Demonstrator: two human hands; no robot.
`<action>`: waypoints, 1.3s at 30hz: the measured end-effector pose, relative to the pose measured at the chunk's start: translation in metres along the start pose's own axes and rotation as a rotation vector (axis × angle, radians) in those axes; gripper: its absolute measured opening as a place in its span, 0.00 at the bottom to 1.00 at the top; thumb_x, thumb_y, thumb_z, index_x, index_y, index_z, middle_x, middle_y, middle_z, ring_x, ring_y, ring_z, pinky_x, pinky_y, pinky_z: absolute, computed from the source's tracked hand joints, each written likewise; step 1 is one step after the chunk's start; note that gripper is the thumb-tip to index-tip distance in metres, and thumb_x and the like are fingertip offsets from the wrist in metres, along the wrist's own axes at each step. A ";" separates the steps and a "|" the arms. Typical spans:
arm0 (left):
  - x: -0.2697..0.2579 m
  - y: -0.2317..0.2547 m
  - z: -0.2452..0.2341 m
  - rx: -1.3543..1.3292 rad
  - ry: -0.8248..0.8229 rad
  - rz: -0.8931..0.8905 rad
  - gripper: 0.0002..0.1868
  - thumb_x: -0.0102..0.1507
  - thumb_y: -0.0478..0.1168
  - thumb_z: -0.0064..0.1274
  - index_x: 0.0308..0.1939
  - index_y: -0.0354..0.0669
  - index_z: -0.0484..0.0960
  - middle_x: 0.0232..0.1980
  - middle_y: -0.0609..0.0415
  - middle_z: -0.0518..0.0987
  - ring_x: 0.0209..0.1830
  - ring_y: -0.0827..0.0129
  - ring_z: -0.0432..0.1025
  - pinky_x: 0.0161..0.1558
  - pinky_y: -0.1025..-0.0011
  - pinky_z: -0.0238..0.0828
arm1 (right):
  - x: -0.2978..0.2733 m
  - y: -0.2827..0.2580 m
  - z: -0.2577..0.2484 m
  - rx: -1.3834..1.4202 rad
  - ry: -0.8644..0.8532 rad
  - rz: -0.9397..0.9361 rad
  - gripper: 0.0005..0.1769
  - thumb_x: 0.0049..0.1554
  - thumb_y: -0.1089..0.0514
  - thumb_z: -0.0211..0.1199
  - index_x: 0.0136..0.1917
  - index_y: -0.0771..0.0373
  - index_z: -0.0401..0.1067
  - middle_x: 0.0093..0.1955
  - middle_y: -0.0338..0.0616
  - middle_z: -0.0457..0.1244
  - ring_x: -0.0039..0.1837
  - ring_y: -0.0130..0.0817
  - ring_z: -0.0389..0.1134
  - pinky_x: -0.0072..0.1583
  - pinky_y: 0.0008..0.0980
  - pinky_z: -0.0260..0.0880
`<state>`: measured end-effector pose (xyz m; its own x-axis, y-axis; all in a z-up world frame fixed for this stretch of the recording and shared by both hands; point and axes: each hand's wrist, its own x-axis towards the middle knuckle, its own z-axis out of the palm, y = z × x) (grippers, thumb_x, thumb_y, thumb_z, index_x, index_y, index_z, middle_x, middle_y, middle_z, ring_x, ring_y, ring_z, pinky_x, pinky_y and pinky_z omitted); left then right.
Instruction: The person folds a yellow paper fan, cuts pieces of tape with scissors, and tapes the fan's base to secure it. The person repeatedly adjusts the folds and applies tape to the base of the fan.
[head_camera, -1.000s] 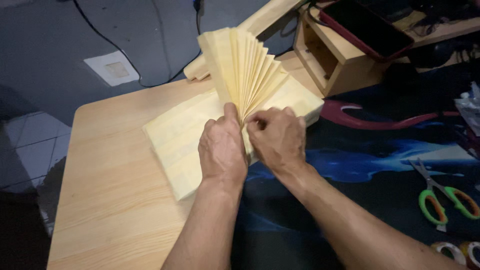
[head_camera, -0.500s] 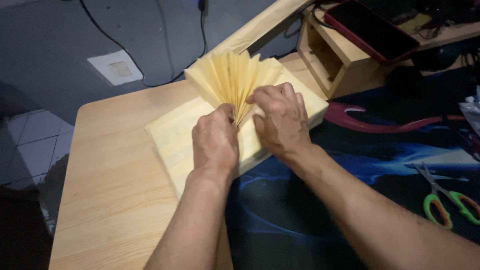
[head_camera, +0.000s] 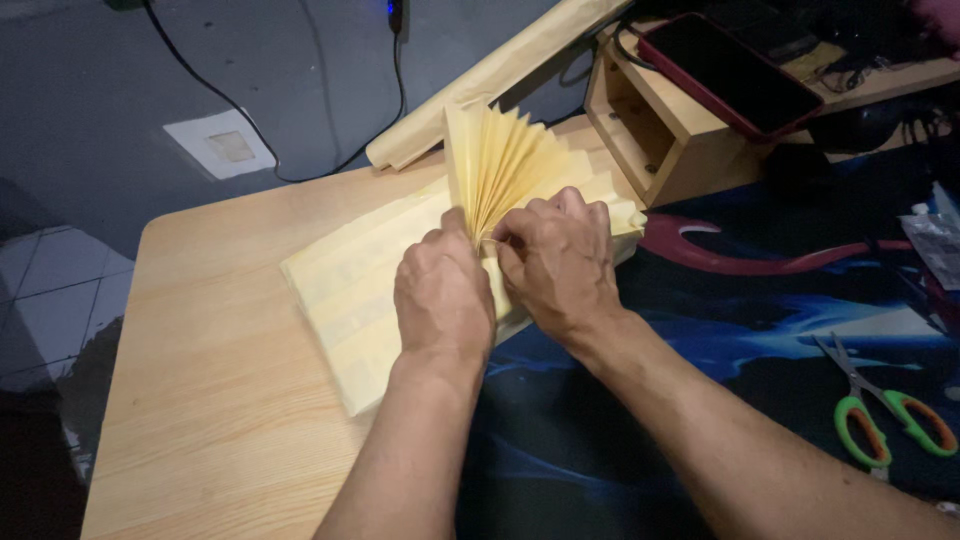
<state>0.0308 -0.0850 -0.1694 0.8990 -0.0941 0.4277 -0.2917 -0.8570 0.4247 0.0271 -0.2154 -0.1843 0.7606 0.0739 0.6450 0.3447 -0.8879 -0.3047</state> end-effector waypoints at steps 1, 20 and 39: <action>-0.001 0.001 0.001 0.044 -0.005 0.028 0.17 0.58 0.32 0.55 0.51 0.34 0.76 0.39 0.37 0.81 0.41 0.42 0.77 0.45 0.52 0.74 | 0.000 -0.001 -0.001 0.000 -0.009 0.010 0.04 0.51 0.55 0.68 0.40 0.55 0.80 0.42 0.41 0.69 0.53 0.46 0.64 0.55 0.48 0.57; 0.010 0.026 -0.038 -0.767 -0.042 -0.416 0.30 0.54 0.33 0.57 0.62 0.45 0.72 0.41 0.52 0.87 0.37 0.70 0.81 0.41 0.70 0.77 | 0.017 0.028 -0.030 1.488 -0.258 0.923 0.09 0.58 0.54 0.68 0.44 0.61 0.74 0.39 0.33 0.64 0.37 0.20 0.61 0.40 0.20 0.63; -0.002 0.063 -0.114 -0.831 -0.136 -0.396 0.10 0.58 0.40 0.62 0.39 0.38 0.89 0.29 0.48 0.84 0.27 0.67 0.77 0.33 0.69 0.76 | 0.041 -0.022 -0.125 1.319 -0.259 0.820 0.24 0.53 0.65 0.68 0.63 0.63 0.70 0.49 0.37 0.69 0.47 0.18 0.69 0.51 0.17 0.69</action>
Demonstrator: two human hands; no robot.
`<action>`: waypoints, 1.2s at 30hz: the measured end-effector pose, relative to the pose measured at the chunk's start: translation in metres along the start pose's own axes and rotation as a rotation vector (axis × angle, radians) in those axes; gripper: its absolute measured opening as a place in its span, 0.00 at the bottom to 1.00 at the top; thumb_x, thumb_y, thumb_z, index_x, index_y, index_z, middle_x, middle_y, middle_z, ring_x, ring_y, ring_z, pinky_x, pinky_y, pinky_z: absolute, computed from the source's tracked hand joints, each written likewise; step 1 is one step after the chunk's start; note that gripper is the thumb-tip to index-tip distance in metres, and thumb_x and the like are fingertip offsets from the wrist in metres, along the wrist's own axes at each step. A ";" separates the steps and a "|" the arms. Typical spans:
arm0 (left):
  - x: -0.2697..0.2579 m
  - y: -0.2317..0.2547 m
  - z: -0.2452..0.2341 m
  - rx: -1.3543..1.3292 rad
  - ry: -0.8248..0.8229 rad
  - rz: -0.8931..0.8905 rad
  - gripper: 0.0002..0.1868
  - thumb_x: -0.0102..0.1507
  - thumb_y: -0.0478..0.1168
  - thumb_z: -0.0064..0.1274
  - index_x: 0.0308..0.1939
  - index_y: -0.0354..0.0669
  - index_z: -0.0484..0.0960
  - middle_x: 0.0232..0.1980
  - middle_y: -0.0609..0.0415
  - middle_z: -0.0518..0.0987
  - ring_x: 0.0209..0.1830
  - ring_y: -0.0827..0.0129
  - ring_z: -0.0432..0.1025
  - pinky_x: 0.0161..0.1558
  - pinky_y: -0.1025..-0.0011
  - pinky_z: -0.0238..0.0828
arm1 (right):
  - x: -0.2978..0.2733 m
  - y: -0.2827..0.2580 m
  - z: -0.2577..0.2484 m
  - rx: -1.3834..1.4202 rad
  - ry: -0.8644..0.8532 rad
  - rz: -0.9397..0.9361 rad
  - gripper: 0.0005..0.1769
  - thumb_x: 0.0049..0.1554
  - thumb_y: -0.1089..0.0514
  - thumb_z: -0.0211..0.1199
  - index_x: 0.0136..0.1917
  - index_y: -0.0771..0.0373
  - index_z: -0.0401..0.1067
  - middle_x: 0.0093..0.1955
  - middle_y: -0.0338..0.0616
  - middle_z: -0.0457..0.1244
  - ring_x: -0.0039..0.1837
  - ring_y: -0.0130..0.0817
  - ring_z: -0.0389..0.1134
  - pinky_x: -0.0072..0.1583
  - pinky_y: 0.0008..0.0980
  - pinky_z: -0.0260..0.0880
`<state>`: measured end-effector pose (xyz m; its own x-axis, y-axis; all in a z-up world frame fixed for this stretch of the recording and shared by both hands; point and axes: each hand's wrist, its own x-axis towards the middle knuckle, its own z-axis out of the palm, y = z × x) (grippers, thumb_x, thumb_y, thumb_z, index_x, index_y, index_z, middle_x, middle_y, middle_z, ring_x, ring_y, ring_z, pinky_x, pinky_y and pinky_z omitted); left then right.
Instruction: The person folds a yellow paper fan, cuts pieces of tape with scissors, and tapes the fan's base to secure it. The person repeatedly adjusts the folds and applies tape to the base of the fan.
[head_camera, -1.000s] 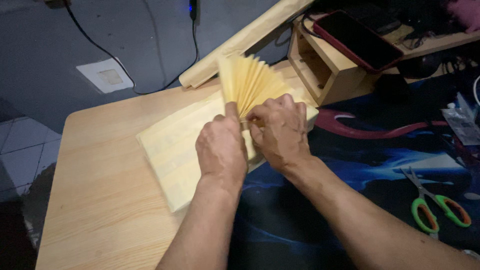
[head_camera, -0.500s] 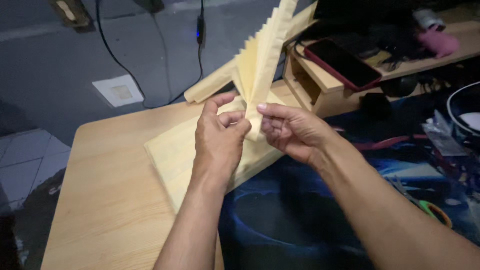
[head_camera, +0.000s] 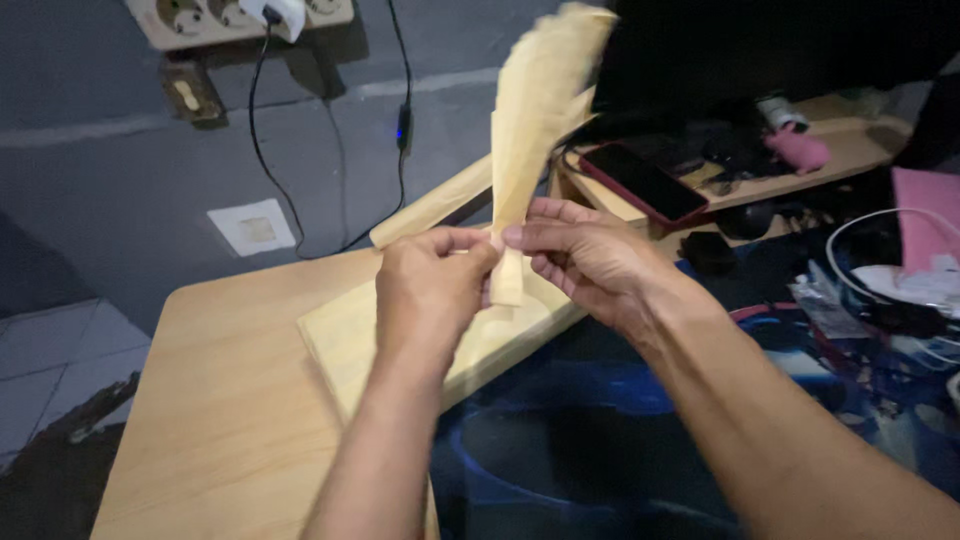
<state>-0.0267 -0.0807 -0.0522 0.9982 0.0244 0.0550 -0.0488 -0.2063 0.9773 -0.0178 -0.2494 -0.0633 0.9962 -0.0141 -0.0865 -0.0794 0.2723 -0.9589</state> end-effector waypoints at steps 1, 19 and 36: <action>0.004 0.001 -0.001 -0.099 -0.058 -0.060 0.09 0.57 0.38 0.61 0.39 0.37 0.88 0.30 0.50 0.84 0.28 0.68 0.77 0.33 0.70 0.77 | -0.004 -0.004 0.002 0.018 -0.026 -0.018 0.25 0.52 0.66 0.68 0.63 0.62 0.69 0.49 0.38 0.69 0.48 0.21 0.70 0.53 0.19 0.70; 0.000 0.022 -0.002 -0.871 -0.301 -0.424 0.10 0.62 0.33 0.53 0.43 0.26 0.79 0.38 0.46 0.80 0.32 0.69 0.78 0.35 0.83 0.80 | -0.066 -0.025 -0.003 -0.250 -0.120 -0.320 0.13 0.58 0.59 0.65 0.54 0.67 0.80 0.50 0.42 0.68 0.52 0.30 0.69 0.57 0.33 0.74; -0.026 0.040 0.048 -0.702 -0.201 -0.018 0.20 0.58 0.30 0.57 0.54 0.30 0.73 0.47 0.42 0.81 0.41 0.63 0.79 0.45 0.71 0.83 | -0.081 -0.028 -0.041 0.061 -0.142 -0.292 0.13 0.66 0.55 0.58 0.54 0.68 0.75 0.44 0.38 0.66 0.47 0.26 0.64 0.51 0.25 0.65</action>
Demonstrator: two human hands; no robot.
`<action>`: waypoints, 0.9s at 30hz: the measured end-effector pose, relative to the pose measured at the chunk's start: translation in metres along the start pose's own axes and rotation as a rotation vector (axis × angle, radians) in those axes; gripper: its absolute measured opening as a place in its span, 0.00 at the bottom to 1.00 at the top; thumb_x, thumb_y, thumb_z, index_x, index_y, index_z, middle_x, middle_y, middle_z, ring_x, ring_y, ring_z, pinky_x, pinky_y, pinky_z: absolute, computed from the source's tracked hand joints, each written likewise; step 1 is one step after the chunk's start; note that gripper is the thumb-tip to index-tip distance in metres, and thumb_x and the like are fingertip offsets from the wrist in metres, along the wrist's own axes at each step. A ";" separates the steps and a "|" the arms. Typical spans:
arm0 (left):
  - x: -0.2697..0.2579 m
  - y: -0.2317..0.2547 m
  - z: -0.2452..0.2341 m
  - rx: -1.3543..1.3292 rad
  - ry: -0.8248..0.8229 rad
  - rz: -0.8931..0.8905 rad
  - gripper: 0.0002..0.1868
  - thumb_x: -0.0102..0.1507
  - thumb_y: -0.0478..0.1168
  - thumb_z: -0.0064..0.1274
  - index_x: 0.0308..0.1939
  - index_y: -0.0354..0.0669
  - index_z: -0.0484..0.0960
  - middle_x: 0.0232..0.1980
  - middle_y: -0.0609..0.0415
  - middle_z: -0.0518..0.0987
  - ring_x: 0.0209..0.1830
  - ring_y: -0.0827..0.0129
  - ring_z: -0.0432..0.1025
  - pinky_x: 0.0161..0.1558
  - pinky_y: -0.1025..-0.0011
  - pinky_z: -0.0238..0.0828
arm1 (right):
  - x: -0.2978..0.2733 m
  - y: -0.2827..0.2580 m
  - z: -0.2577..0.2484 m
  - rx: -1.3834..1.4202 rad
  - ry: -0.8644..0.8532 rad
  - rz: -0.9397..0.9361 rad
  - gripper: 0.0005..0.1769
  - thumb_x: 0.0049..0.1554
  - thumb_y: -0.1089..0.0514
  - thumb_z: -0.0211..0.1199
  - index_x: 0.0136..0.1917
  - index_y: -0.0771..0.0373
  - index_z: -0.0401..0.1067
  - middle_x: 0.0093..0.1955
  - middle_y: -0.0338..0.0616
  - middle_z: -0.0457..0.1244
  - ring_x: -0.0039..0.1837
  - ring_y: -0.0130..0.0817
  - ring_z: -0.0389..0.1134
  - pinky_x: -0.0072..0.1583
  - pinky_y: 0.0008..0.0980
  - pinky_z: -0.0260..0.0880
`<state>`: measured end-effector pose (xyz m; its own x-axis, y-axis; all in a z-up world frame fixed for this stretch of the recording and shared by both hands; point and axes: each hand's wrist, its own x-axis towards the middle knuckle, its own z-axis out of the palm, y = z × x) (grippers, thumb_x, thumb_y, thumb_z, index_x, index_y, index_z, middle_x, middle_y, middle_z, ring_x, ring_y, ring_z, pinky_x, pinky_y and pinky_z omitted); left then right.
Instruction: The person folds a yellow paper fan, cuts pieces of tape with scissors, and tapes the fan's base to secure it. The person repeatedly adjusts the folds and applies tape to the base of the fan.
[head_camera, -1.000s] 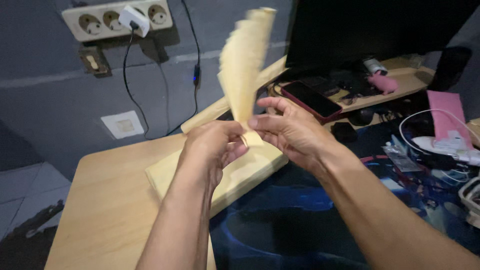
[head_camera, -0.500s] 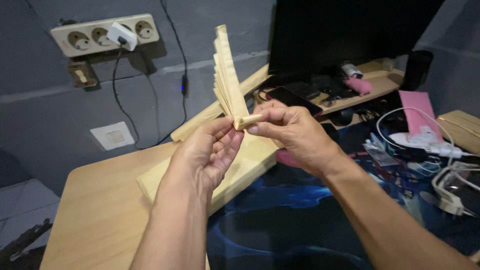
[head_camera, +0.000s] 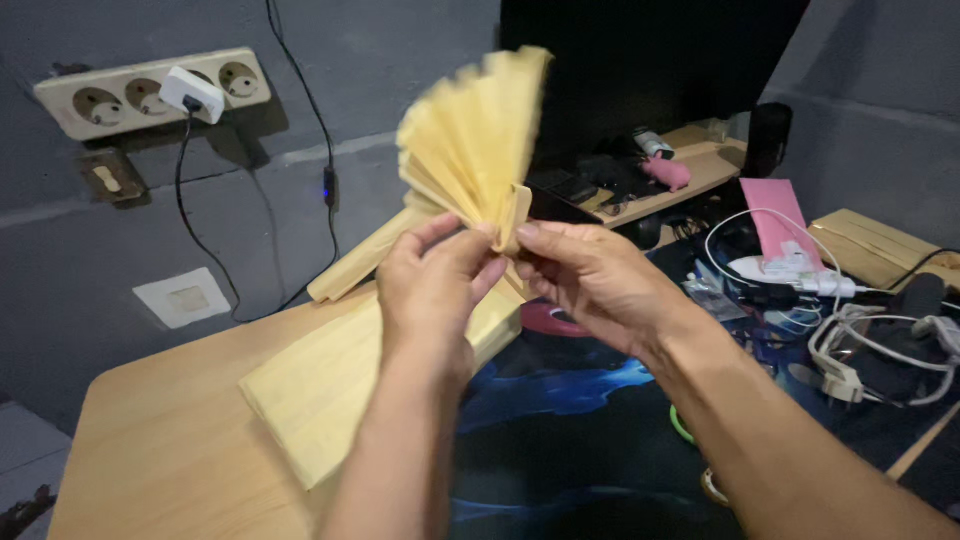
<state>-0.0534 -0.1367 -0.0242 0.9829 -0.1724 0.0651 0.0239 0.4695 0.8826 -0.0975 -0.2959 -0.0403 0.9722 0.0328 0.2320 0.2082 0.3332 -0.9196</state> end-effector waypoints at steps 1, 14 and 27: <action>-0.003 -0.001 0.005 -0.001 -0.014 0.051 0.20 0.58 0.31 0.58 0.54 0.29 0.74 0.47 0.43 0.82 0.41 0.64 0.79 0.44 0.72 0.82 | 0.000 0.000 -0.002 0.068 -0.055 0.001 0.13 0.67 0.55 0.58 0.55 0.68 0.75 0.45 0.39 0.67 0.48 0.26 0.65 0.51 0.26 0.65; -0.022 -0.017 0.015 -0.082 -0.139 0.228 0.21 0.56 0.32 0.65 0.49 0.34 0.74 0.45 0.46 0.84 0.42 0.70 0.79 0.41 0.77 0.78 | -0.017 0.011 -0.009 0.459 -0.146 0.059 0.18 0.67 0.52 0.53 0.63 0.65 0.70 0.53 0.41 0.66 0.53 0.30 0.67 0.56 0.32 0.67; -0.017 -0.039 -0.004 0.022 -0.058 0.306 0.23 0.53 0.30 0.67 0.46 0.35 0.70 0.45 0.45 0.82 0.44 0.67 0.81 0.45 0.73 0.82 | -0.015 0.027 0.016 0.064 0.422 -0.073 0.07 0.60 0.62 0.62 0.52 0.61 0.72 0.40 0.37 0.66 0.38 0.22 0.63 0.41 0.22 0.71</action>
<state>-0.0705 -0.1488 -0.0612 0.9316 -0.0756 0.3554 -0.2762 0.4883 0.8278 -0.1078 -0.2724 -0.0632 0.9164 -0.3771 0.1339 0.2843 0.3782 -0.8810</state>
